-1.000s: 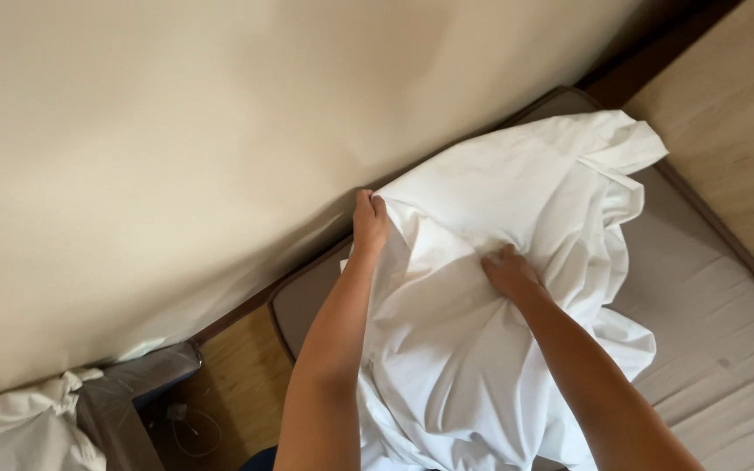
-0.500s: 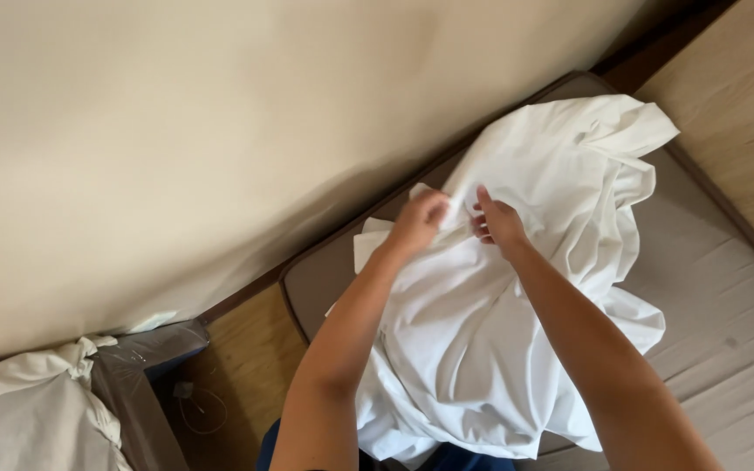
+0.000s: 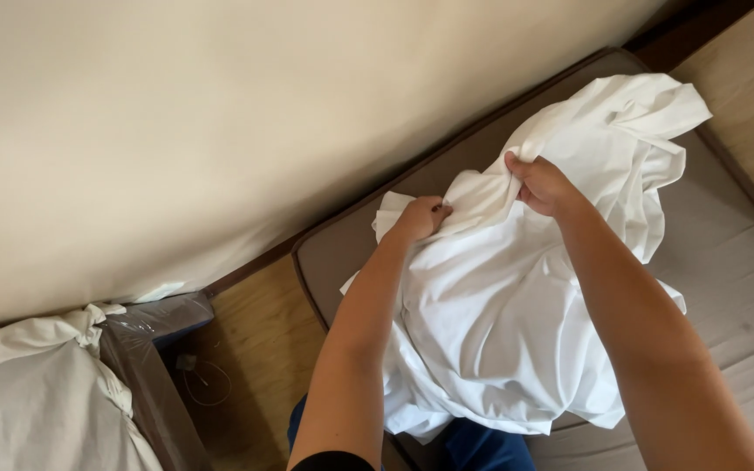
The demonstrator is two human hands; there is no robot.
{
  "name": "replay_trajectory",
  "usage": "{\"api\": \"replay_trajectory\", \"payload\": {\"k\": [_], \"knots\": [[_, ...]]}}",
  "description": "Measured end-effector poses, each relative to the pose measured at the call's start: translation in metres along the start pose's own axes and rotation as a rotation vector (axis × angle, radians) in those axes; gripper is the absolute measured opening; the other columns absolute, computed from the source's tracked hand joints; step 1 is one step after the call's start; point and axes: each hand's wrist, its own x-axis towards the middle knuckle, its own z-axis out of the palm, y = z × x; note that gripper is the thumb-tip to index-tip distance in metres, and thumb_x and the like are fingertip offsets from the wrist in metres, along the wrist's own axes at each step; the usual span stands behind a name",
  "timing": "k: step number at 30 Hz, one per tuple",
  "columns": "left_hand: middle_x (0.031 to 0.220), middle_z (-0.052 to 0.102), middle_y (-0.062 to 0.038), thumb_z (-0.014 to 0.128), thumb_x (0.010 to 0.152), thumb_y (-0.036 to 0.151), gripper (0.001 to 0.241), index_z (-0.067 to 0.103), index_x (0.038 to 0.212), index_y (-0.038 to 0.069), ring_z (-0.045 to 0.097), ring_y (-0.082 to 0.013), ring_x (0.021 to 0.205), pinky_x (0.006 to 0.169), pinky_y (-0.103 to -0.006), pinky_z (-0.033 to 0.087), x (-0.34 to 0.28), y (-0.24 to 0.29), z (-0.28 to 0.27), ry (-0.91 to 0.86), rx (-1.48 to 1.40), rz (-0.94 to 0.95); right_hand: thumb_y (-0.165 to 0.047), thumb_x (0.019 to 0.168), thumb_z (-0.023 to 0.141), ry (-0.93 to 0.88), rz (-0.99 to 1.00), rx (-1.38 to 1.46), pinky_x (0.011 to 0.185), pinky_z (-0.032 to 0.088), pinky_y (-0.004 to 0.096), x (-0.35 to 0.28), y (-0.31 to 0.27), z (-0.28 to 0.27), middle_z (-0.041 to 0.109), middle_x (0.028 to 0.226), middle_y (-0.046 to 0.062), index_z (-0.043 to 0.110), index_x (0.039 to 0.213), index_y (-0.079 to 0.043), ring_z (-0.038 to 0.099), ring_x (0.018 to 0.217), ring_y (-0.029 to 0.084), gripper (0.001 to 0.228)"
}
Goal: The person unfolds a white sheet on a mattress, spreads it out, and then folds it by hand. The person kneels on the floor during the process to manage the large fabric.
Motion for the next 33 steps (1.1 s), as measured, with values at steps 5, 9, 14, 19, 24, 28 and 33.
{"api": "replay_trajectory", "payload": {"k": [5, 9, 14, 19, 24, 28, 33], "knots": [[0.105, 0.073, -0.01, 0.059, 0.096, 0.043, 0.031, 0.073, 0.109, 0.019, 0.068, -0.0328, 0.108, 0.097, -0.0452, 0.055, -0.016, 0.01, -0.026, 0.312, -0.096, -0.056, -0.039, 0.106, 0.067, -0.012, 0.038, -0.141, 0.083, 0.062, 0.05, -0.006, -0.004, 0.002, 0.068, 0.119, 0.014, 0.05, 0.138, -0.004, 0.072, 0.102, 0.029, 0.051], [0.113, 0.071, -0.016, 0.054, 0.1, 0.034, 0.034, 0.072, 0.122, 0.015, 0.067, -0.036, 0.113, 0.1, -0.0484, 0.055, -0.037, 0.032, -0.065, 0.557, -0.327, -0.028, -0.042, 0.103, 0.07, 0.03, 0.15, -0.475, 0.082, 0.06, 0.044, -0.002, -0.013, 0.016, 0.063, 0.125, 0.021, 0.047, 0.141, 0.007, 0.07, 0.096, 0.031, 0.066], [0.121, 0.07, -0.021, 0.049, 0.106, 0.036, 0.033, 0.066, 0.131, 0.021, 0.063, -0.0409, 0.121, 0.106, -0.0513, 0.051, -0.074, 0.081, -0.1, 0.539, -0.435, 0.102, -0.051, 0.092, 0.074, 0.161, -0.068, -1.285, 0.096, 0.053, 0.057, -0.033, -0.068, 0.074, 0.071, 0.12, 0.025, 0.059, 0.132, -0.005, 0.067, 0.114, 0.045, 0.063], [0.124, 0.07, -0.019, 0.05, 0.108, 0.032, 0.029, 0.064, 0.133, 0.026, 0.062, -0.0389, 0.124, 0.109, -0.0496, 0.052, -0.079, 0.083, -0.111, 0.446, -0.474, 0.192, -0.033, 0.099, 0.066, -0.115, -0.116, -1.165, 0.084, 0.059, 0.052, -0.07, -0.102, 0.152, 0.072, 0.111, 0.022, 0.032, 0.159, -0.028, 0.074, 0.089, 0.038, 0.069], [0.132, 0.067, -0.022, 0.078, 0.084, 0.047, 0.062, 0.063, 0.135, 0.014, 0.06, -0.0383, 0.13, 0.111, -0.0496, 0.048, -0.082, 0.038, -0.118, 0.042, -0.393, 0.047, -0.012, 0.107, 0.039, 0.083, -0.252, -0.514, 0.068, 0.068, 0.046, 0.045, -0.045, 0.115, 0.066, 0.114, 0.024, 0.037, 0.15, -0.001, 0.074, 0.082, 0.031, 0.045], [0.129, 0.069, -0.023, 0.086, 0.072, 0.045, 0.072, 0.07, 0.128, 0.002, 0.064, -0.0387, 0.123, 0.111, -0.0446, 0.05, -0.087, -0.017, -0.103, -0.326, -0.237, -0.112, -0.014, 0.104, 0.041, 0.185, -0.263, -0.525, 0.066, 0.07, 0.04, 0.047, -0.055, 0.119, 0.065, 0.105, 0.019, 0.053, 0.134, -0.003, 0.075, 0.084, 0.025, 0.034], [0.133, 0.07, -0.001, 0.062, 0.086, 0.049, 0.057, 0.071, 0.127, 0.011, 0.062, -0.0196, 0.118, 0.102, -0.0331, 0.047, -0.104, -0.024, -0.104, -0.349, -0.071, -0.079, -0.022, 0.108, 0.037, 0.422, -0.301, -0.285, 0.096, 0.073, 0.033, 0.053, -0.071, 0.123, 0.053, 0.141, 0.019, 0.027, 0.153, -0.006, 0.073, 0.113, 0.03, 0.049]]}}
